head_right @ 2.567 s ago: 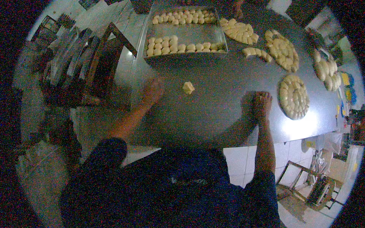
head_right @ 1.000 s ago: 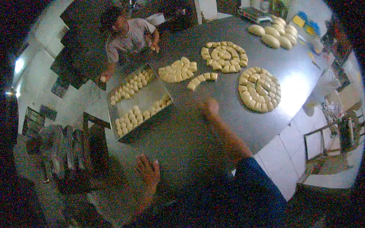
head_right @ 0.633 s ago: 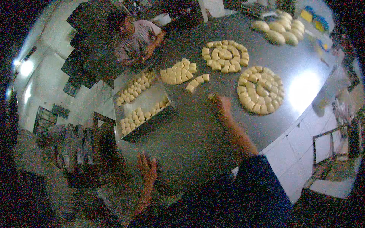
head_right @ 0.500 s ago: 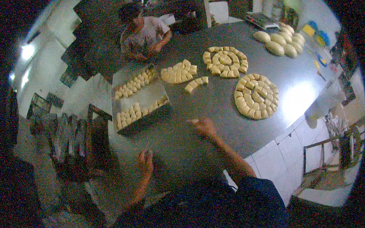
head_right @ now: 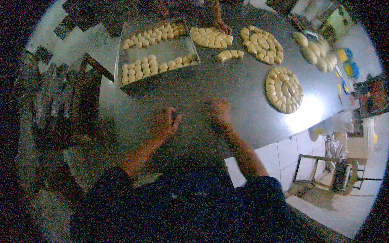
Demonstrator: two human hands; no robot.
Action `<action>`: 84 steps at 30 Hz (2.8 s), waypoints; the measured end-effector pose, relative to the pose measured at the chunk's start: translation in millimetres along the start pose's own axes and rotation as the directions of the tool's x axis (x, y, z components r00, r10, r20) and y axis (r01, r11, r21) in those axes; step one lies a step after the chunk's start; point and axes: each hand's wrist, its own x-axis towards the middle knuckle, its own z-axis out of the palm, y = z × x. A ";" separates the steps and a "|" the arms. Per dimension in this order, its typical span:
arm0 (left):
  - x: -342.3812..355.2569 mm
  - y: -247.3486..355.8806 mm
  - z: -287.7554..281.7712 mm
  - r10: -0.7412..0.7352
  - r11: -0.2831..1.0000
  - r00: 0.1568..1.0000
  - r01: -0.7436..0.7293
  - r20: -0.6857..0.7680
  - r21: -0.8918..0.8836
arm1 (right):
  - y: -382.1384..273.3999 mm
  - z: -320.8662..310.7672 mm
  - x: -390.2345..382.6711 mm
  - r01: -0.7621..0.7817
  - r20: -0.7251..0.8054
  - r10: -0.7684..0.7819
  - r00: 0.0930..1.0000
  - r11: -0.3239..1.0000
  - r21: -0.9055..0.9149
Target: The person rolls dough by hand into small balls and places them in a metal tray on a large preparation table.
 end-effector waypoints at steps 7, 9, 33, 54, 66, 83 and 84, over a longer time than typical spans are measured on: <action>0.5 -101.0 -60.5 0.397 0.913 0.911 -0.404 0.115 0.051 | 133.4 -2.0 -21.0 0.173 -0.066 -0.174 0.982 0.985 -0.021; 60.8 -45.0 -35.5 0.134 0.991 0.989 -0.132 0.069 -0.038 | 108.1 11.0 12.3 0.116 -0.115 -0.129 0.985 0.987 -0.113; -8.5 -53.9 45.3 0.046 0.990 0.985 -0.022 -0.168 0.139 | 130.0 70.0 68.2 0.474 -0.323 -0.519 0.791 0.855 -0.211; -43.9 -66.9 8.8 0.056 0.997 0.931 -0.073 -0.361 -0.035 | 157.4 57.1 72.9 0.289 -0.511 -0.413 0.754 0.907 -0.306; -40.3 -131.4 -55.7 -0.483 0.876 0.777 0.419 -0.404 -0.241 | 104.6 9.2 25.7 0.244 -0.528 -0.196 0.826 0.970 0.021; 4.4 -127.7 -109.8 -0.745 0.621 0.654 0.753 -0.136 0.220 | -144.3 -4.1 333.0 0.107 -0.598 -0.017 0.802 0.987 0.116; 6.9 -125.2 -105.5 -0.726 0.645 0.674 0.737 -0.140 0.204 | -123.6 8.4 356.9 -0.003 -0.515 0.001 0.857 1.000 -0.003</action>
